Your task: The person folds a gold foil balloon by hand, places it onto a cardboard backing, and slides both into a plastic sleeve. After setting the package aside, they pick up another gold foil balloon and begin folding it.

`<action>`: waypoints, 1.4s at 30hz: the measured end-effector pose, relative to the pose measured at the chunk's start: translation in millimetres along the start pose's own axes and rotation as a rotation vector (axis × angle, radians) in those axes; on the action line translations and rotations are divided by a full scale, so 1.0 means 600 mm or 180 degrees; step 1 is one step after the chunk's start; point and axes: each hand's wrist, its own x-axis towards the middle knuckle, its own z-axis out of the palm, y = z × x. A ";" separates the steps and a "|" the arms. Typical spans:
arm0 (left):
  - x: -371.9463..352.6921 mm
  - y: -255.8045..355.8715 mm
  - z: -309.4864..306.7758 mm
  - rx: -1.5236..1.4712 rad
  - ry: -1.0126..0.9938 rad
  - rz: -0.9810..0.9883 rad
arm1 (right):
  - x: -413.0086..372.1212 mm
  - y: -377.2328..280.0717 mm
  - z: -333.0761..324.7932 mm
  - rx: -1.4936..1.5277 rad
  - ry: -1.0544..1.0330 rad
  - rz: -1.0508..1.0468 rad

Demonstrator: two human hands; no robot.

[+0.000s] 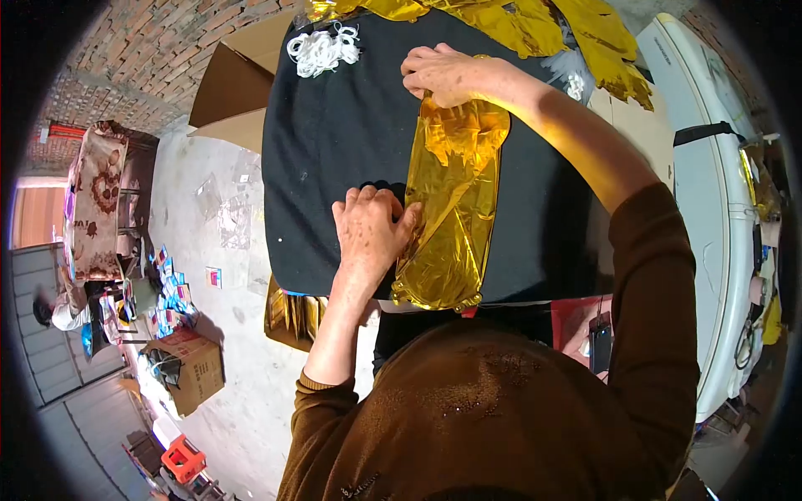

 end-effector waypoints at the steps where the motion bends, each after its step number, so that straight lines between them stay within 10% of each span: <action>1: 0.001 0.000 0.001 0.0009 0.0043 0.0037 | -0.003 0.002 -0.001 -0.0075 -0.0020 0.0065; 6: 0.016 -0.009 0.007 -0.0161 0.0442 0.0182 | -0.025 0.018 -0.007 -0.0230 -0.0259 0.0280; 36: 0.235 -0.030 -0.077 0.0463 -0.1860 0.0494 | -0.097 0.058 -0.003 0.1620 -0.1561 0.0220; 42: 0.174 -0.004 -0.048 0.0945 -0.0702 0.1375 | -0.171 0.024 0.056 0.1687 -0.1706 0.0447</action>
